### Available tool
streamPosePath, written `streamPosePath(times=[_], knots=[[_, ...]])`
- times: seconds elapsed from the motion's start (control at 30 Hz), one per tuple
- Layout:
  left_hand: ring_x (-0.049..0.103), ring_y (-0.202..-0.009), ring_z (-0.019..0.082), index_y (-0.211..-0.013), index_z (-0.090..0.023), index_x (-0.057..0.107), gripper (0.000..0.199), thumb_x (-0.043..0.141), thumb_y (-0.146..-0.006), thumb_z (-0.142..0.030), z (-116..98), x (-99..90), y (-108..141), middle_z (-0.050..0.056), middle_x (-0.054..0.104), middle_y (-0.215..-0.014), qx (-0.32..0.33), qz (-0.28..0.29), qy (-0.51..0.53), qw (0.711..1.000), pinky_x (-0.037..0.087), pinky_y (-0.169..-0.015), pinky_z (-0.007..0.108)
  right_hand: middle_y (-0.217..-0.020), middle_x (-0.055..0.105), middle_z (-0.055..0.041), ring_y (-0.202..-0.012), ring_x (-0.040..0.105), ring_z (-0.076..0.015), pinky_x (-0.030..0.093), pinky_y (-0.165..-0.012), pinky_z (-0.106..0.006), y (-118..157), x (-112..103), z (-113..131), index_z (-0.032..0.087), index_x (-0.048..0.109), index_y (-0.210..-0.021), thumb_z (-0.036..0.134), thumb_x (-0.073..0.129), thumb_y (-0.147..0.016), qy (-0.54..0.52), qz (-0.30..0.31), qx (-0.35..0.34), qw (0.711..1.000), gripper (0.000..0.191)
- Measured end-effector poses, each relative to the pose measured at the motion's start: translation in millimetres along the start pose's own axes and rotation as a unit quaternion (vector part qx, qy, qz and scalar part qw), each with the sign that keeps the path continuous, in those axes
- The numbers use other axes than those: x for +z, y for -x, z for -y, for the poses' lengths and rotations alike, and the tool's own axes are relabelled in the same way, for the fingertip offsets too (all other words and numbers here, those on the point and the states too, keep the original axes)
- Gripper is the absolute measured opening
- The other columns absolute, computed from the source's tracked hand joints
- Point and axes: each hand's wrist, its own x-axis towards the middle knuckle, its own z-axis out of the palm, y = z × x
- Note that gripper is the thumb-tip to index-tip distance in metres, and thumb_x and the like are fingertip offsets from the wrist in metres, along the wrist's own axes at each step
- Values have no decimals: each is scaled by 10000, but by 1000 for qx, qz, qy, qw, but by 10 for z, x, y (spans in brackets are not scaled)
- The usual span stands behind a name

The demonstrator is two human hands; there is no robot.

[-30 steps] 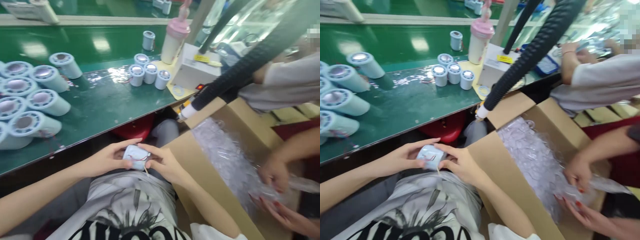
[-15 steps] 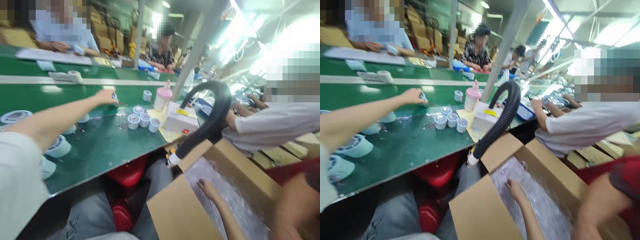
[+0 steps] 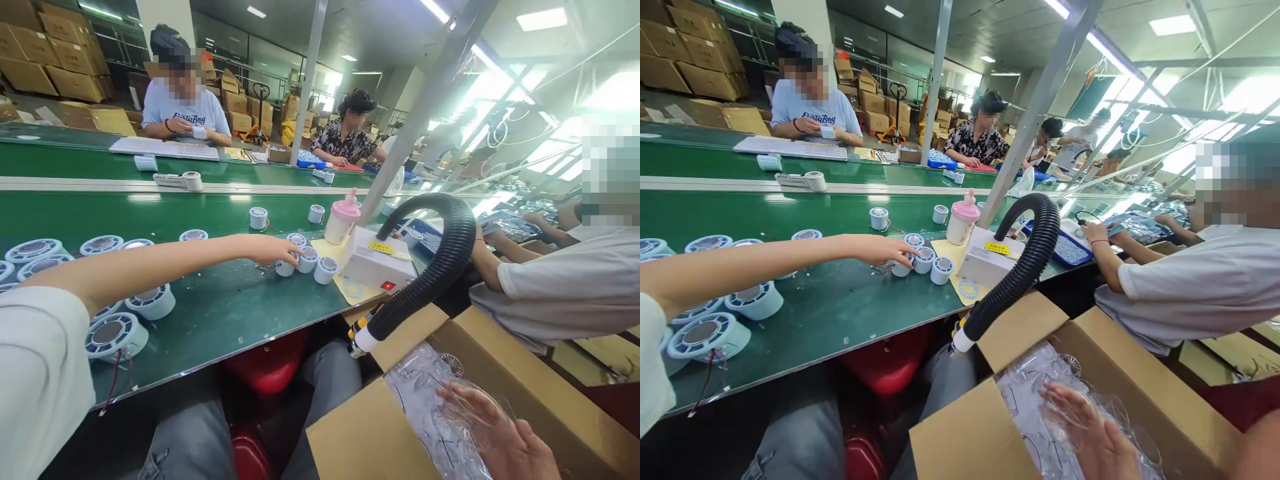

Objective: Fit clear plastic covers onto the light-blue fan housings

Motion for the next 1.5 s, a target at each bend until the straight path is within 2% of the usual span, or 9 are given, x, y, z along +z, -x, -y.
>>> streamPosePath(times=[0.23, 0.37, 0.57, 0.77, 0.87, 1.0, 1.17, 1.37, 1.5], knots=[[590, -947, 262, -1030, -149, 570, 375, 650, -701, -309, -252, 133, 505, 119, 624, -1069, -87, -87, 82, 989, 462, -770, 318, -1060, 730, -123, -949, 699, -336, 604, -741, -437, 190, 662, 245, 280, 729, -1045, 625, 519, -804, 20, 116, -97, 988, 470], [544, -523, 160, -1010, -152, 511, 513, 156, -915, -509, -782, 524, 887, 38, 599, -689, -162, -30, 252, 954, 436, -465, 263, -1224, 622, -129, -1092, 639, -297, 555, -896, -411, 454, 1271, 342, 279, 578, -1304, 462, 541, -874, 199, 202, -307, 908, 468], [407, -398, 90, -852, -162, 551, 372, 501, -775, -523, -1361, 1167, 1190, -17, 508, -586, -218, 106, 673, 699, 295, -309, 176, -1246, 510, -149, -1061, 584, -293, 563, -845, -439, 535, 1960, 579, 271, 536, -1332, 258, 552, -869, 344, 137, -493, 787, 464], [445, -547, 89, -930, -154, 633, 373, 531, -854, -505, -1435, 1297, 1301, -5, 516, -724, -147, 81, 563, 809, 367, -390, 158, -1319, 526, -171, -1025, 569, -323, 571, -783, -469, 424, 2048, 590, 209, 656, -1161, 163, 593, -798, 440, 211, -448, 749, 372], [511, -696, 111, -938, -163, 637, 366, 534, -872, -508, -1458, 1323, 1311, 14, 560, -822, -119, 42, 502, 856, 431, -514, 149, -1282, 560, -150, -1035, 580, -300, 578, -791, -424, 392, 2028, 471, 191, 701, -966, 147, 627, -772, 409, 256, -396, 781, 212], [451, -518, 91, -911, -152, 575, 573, 373, -862, -686, -1444, 1459, 1288, -1, 521, -685, -202, -4, 577, 791, 364, -380, 159, -1296, 521, -132, -1102, 553, -279, 550, -877, -428, 458, 1958, 343, 223, 650, -1138, 175, 600, -828, 373, 147, -419, 814, 318], [348, -392, 72, -862, -142, 555, 811, 119, -792, -822, -1439, 1596, 1219, -19, 465, -588, -225, 52, 652, 722, 250, -304, 169, -1325, 503, -126, -1049, 544, -292, 547, -837, -438, 601, 1969, 355, 299, 573, -1279, 115, 606, -802, 440, 98, -496, 742, 511], [562, -808, 154, -962, -164, 627, 322, 580, -855, -464, -1538, 1457, 1224, 24, 614, -906, -103, -5, 422, 901, 455, -724, 261, -1303, 537, -137, -1103, 556, -319, 559, -798, -434, 496, 2001, 376, 208, 686, -839, 68, 627, -754, 409, 216, -350, 814, 174], [574, -916, 190, -1062, -185, 634, 356, 685, -794, -413, -1543, 1479, 1270, 51, 621, -1003, -91, -107, 350, 926, 444, -823, 310, -1170, 582, -104, -1080, 595, -256, 533, -871, -392, 493, 1959, 442, 199, 622, -701, 200, 696, -783, 247, 295, -244, 890, 111]])
